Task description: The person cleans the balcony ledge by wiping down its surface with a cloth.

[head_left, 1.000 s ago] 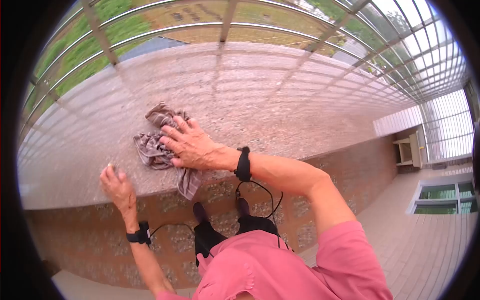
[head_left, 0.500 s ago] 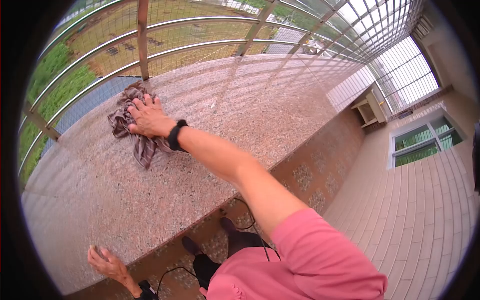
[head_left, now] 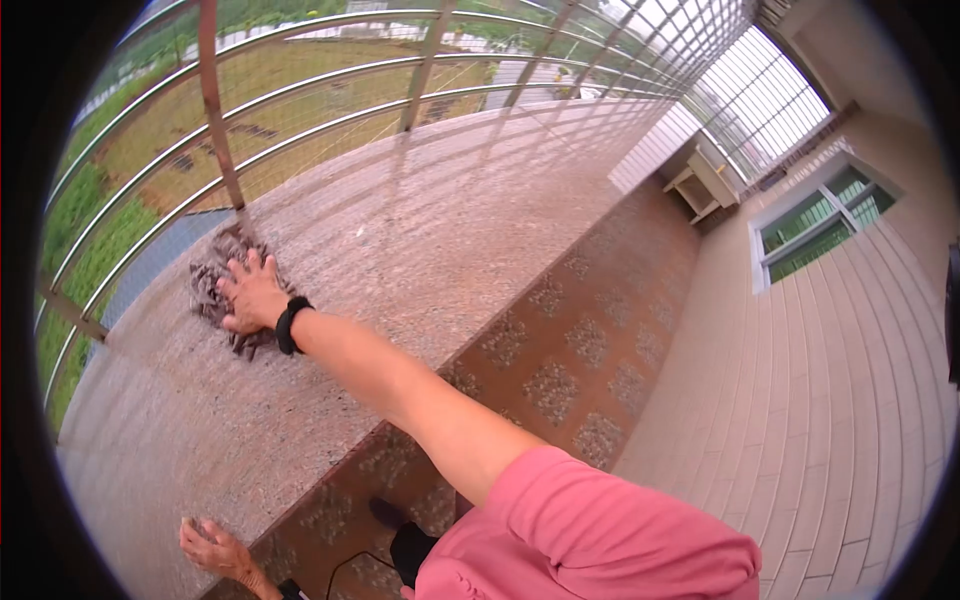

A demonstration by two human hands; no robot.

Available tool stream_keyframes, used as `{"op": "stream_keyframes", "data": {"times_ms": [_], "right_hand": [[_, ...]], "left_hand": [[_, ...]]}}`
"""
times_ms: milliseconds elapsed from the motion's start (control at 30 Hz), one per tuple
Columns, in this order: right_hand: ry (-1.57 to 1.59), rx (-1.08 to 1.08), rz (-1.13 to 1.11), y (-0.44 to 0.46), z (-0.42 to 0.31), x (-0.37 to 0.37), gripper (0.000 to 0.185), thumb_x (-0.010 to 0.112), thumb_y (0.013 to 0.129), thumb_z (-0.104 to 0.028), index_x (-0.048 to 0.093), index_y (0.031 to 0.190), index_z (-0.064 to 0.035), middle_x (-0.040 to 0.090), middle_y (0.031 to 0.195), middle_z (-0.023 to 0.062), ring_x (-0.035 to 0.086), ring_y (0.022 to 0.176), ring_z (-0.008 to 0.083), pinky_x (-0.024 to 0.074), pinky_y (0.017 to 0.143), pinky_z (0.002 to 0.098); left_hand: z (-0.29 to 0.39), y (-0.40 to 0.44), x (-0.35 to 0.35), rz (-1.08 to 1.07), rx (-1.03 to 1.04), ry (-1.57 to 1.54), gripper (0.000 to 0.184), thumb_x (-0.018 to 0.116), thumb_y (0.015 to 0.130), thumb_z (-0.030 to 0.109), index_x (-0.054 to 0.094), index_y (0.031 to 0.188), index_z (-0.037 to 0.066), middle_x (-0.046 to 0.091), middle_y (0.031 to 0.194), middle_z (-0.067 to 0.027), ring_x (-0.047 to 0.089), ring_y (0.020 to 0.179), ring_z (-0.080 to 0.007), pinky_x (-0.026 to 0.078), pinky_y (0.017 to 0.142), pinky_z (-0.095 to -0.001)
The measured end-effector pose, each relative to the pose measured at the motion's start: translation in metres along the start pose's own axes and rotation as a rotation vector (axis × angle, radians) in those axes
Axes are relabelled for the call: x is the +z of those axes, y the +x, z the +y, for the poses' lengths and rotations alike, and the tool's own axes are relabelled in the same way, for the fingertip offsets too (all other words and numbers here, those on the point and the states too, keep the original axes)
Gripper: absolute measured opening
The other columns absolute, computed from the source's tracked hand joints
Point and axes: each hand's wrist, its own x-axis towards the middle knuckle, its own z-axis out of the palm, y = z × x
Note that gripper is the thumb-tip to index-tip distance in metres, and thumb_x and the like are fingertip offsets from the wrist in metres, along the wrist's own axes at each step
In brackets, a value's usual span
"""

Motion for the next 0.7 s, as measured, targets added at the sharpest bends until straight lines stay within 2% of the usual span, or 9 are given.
{"op": "stream_keyframes", "data": {"times_ms": [67, 133, 267, 500, 700], "right_hand": [[0.027, -0.032, 0.064, -0.027, -0.004, -0.002, 0.081, 0.057, 0.081, -0.058, 0.041, 0.147, -0.0141, 0.028, 0.155, 0.0189, 0.017, 0.142, 0.0506, 0.0165, 0.11, 0.0678], [0.085, -0.073, 0.112, -0.048, -0.002, 0.007, 0.081, 0.058, 0.078, -0.058, 0.044, 0.145, -0.0139, 0.029, 0.155, 0.0194, 0.015, 0.142, 0.0511, 0.0145, 0.11, 0.0687], [-0.017, -0.162, 0.264, -0.1, -0.003, 0.018, 0.077, 0.059, 0.078, -0.057, 0.05, 0.138, -0.0106, 0.039, 0.144, 0.019, 0.027, 0.134, 0.0475, 0.0242, 0.105, 0.0643], [-0.062, -0.214, 0.34, -0.174, -0.015, 0.026, 0.074, 0.065, 0.076, -0.054, 0.052, 0.134, -0.0104, 0.04, 0.142, 0.0187, 0.03, 0.133, 0.0474, 0.0275, 0.102, 0.0636], [-0.099, -0.231, 0.271, -0.224, -0.03, 0.026, 0.076, 0.071, 0.075, -0.048, 0.047, 0.136, -0.0108, 0.037, 0.145, 0.0185, 0.03, 0.134, 0.0463, 0.0308, 0.1, 0.0634]], "left_hand": [[-0.001, 0.001, 0.001, 0.0, -0.01, 0.074, 0.047, 0.048, 0.096, 0.042, 0.056, 0.125, 0.005, 0.055, 0.121, -0.0145, 0.053, 0.114, -0.035, 0.04, 0.097, -0.0487], [-0.004, 0.001, 0.005, -0.006, -0.013, 0.1, 0.047, 0.047, 0.096, 0.042, 0.056, 0.126, 0.006, 0.055, 0.122, -0.0136, 0.052, 0.115, -0.0343, 0.04, 0.097, -0.0489], [-0.005, -0.003, 0.013, -0.029, -0.025, 0.184, 0.045, 0.048, 0.095, 0.041, 0.055, 0.126, 0.009, 0.054, 0.123, -0.0109, 0.051, 0.118, -0.0321, 0.039, 0.098, -0.0489], [0.014, 0.002, 0.002, -0.041, -0.056, 0.176, 0.041, 0.053, 0.092, 0.035, 0.056, 0.124, 0.009, 0.055, 0.121, -0.01, 0.05, 0.118, -0.0312, 0.039, 0.099, -0.0497], [0.034, 0.006, -0.018, 0.038, -0.043, 0.083, 0.04, 0.058, 0.087, 0.027, 0.057, 0.121, 0.006, 0.054, 0.12, -0.015, 0.05, 0.114, -0.0362, 0.039, 0.098, -0.0506]]}}
